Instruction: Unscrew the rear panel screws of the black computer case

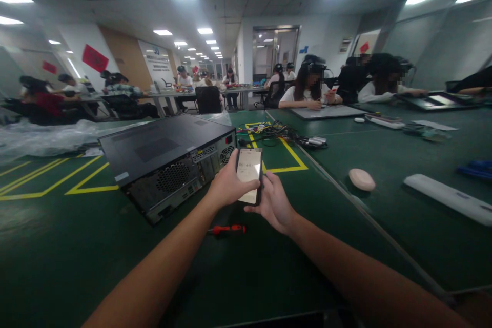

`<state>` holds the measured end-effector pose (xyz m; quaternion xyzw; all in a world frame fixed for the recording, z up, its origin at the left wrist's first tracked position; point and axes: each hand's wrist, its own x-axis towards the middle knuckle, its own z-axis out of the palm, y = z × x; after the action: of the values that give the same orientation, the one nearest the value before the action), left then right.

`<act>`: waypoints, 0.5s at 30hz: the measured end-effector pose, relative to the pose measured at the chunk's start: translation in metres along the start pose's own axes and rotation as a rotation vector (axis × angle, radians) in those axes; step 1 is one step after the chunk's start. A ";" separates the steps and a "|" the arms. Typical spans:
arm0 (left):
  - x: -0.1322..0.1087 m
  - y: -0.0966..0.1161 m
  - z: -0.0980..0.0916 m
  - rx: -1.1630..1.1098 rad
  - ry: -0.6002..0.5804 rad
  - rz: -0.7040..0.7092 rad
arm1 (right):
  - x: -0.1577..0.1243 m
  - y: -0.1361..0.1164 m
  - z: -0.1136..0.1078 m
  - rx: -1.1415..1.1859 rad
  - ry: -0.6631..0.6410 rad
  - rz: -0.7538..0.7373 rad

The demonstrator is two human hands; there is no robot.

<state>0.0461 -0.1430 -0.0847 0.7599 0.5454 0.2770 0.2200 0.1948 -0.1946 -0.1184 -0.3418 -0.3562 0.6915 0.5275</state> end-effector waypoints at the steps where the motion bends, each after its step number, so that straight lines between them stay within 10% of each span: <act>1: 0.006 0.005 0.000 0.024 -0.013 0.000 | 0.001 -0.003 -0.002 0.021 -0.014 0.002; 15: 0.068 0.044 0.001 0.141 -0.060 0.055 | 0.005 -0.055 -0.031 -0.142 -0.114 0.042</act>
<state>0.0948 -0.0921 -0.0456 0.7962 0.5355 0.2211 0.1744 0.2469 -0.1752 -0.0878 -0.3458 -0.4267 0.6935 0.4662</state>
